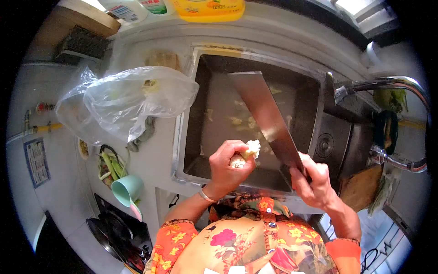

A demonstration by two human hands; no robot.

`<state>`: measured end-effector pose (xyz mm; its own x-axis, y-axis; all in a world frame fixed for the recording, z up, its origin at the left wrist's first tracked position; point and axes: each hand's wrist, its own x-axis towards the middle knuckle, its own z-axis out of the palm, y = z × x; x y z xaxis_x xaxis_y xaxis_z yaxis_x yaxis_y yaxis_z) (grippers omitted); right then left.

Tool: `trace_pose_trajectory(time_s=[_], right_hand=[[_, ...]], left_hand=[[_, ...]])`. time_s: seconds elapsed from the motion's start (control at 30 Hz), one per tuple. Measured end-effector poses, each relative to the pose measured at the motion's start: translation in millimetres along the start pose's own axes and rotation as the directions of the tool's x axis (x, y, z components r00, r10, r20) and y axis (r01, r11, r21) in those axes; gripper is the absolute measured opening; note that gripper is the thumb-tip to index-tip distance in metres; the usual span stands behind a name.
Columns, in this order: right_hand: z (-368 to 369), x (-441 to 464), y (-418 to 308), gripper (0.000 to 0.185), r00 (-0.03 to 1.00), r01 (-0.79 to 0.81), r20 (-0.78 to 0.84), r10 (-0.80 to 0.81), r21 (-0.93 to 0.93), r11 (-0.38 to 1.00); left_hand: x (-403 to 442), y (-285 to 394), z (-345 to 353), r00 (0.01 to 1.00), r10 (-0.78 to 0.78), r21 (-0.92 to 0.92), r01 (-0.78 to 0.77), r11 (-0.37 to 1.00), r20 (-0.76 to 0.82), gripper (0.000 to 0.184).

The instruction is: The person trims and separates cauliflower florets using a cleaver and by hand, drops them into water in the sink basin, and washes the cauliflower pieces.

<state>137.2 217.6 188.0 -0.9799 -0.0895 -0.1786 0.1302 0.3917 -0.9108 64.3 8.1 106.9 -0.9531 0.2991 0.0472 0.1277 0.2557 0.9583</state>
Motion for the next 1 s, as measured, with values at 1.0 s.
trace_pose_trajectory(time_s=[1.0], right_hand=[[29.3, -47.2, -13.3, 0.049, 0.998, 0.034, -0.037, -0.042, -0.189, 0.981]], left_hand=[[-4.6, 3.7, 1.2, 0.856, 0.5, 0.106, -0.513, 0.852, 0.127, 0.021]])
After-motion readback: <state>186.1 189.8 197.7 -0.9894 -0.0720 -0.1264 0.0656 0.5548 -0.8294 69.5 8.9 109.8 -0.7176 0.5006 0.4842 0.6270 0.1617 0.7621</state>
